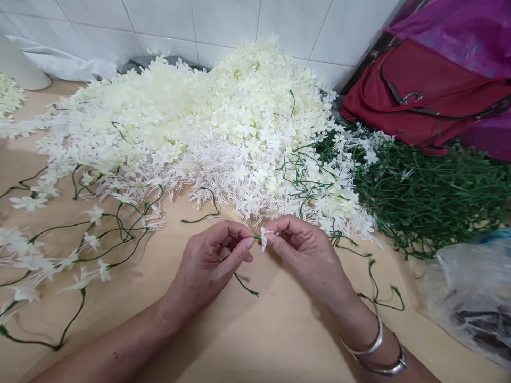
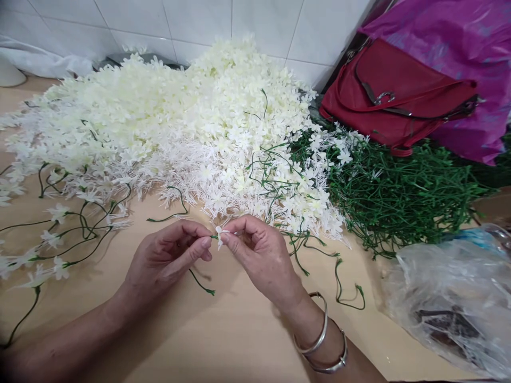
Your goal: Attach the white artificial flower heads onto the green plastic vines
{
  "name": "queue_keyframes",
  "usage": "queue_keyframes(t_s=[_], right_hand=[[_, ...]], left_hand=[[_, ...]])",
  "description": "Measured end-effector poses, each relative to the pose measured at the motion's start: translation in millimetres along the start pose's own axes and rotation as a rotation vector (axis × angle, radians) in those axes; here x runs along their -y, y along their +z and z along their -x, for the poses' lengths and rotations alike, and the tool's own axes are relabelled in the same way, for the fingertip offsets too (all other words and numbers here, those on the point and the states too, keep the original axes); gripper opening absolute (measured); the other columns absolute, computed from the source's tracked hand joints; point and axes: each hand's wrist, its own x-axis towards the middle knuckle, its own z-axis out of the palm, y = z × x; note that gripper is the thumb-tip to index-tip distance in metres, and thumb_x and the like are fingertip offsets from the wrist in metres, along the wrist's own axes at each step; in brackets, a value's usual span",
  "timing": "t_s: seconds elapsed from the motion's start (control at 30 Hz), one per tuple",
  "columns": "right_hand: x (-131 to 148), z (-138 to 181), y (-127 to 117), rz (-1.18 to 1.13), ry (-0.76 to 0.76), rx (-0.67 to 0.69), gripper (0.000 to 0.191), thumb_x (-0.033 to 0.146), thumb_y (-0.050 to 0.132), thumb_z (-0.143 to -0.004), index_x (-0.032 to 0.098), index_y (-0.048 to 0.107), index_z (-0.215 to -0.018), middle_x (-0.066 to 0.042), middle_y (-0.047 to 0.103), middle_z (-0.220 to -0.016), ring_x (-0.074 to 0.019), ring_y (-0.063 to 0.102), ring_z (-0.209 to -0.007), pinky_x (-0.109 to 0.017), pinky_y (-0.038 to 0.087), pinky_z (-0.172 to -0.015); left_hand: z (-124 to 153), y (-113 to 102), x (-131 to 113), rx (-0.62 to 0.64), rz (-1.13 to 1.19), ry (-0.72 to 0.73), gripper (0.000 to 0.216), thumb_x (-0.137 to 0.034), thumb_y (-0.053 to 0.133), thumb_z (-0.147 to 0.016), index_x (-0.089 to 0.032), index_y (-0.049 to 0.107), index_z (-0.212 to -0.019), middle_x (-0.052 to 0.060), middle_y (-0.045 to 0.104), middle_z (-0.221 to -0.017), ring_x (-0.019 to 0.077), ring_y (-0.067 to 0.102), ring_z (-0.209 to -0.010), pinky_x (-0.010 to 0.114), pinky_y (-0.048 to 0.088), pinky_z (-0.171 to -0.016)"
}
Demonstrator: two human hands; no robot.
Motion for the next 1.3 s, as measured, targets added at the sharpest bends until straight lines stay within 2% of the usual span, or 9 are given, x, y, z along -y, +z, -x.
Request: queue_keyframes(t_s=[0.27,0.4,0.87,1.0,1.2,1.3], right_hand=[[-8.4,1.8,11.3,0.116,-0.039,-0.087,0.014,0.033,0.072,-0.091,0.022,0.069,-0.083,0.000,0.067,-0.073,-0.0142,0.056,-0.065,-0.028,0.046,-0.060],[-12.1,1.3,15.2,0.081,-0.033,-0.098,0.015,0.033,0.071,-0.091,0.022,0.067,-0.083,0.000,0.065,-0.073,-0.0142,0.055,-0.065,-0.028,0.045,-0.058],[-18.9,-3.4,13.5,-0.001,-0.039,-0.014,0.020,0.039,0.074,-0.092,0.023,0.065,-0.084,0.002,0.062,-0.074,-0.0137,0.053,-0.068,-0.028,0.043,-0.063],[-15.8,-6.1,7.0,-0.029,-0.002,-0.016,0.025,0.046,0.076,-0.090,0.023,0.067,-0.086,0.003,0.061,-0.072,-0.0133,0.052,-0.065,-0.027,0.042,-0.062],[-15.2,-9.0,3.9,-0.060,-0.044,0.021,0.022,0.043,0.081,-0.086,0.023,0.071,-0.085,0.000,0.068,-0.081,-0.0159,0.060,-0.076,-0.030,0.050,-0.071],[-16.7,-8.7,1.9,-0.055,-0.015,-0.003,0.021,0.043,0.080,-0.088,0.023,0.072,-0.087,0.000,0.069,-0.081,-0.0155,0.058,-0.073,-0.029,0.049,-0.067]], left_hand=[[0.0,1.5,2.5,-0.018,0.049,-0.022,0.011,-0.029,0.066,-0.100,-0.021,0.066,-0.092,0.000,0.077,-0.076,0.0130,0.076,-0.071,0.022,0.058,-0.069],[1.1,0.8,4.6,-0.010,-0.005,-0.016,0.012,-0.031,0.066,-0.100,-0.021,0.066,-0.093,0.001,0.079,-0.077,0.0143,0.077,-0.071,0.023,0.059,-0.067],[-1.1,3.9,2.1,-0.027,0.043,-0.013,0.010,-0.028,0.065,-0.099,-0.020,0.064,-0.093,0.000,0.080,-0.076,0.0137,0.079,-0.071,0.022,0.062,-0.069],[0.7,5.5,3.8,-0.028,0.066,-0.006,0.011,-0.029,0.068,-0.097,-0.019,0.068,-0.102,0.002,0.080,-0.080,0.0151,0.079,-0.076,0.025,0.063,-0.073],[1.8,3.7,4.6,-0.048,-0.008,0.045,0.008,-0.027,0.069,-0.098,-0.021,0.074,-0.101,0.001,0.080,-0.081,0.0144,0.077,-0.076,0.025,0.062,-0.074],[-0.1,1.1,3.1,-0.032,0.061,0.006,0.010,-0.028,0.067,-0.101,-0.021,0.072,-0.105,0.000,0.081,-0.084,0.0131,0.078,-0.076,0.024,0.063,-0.076]])
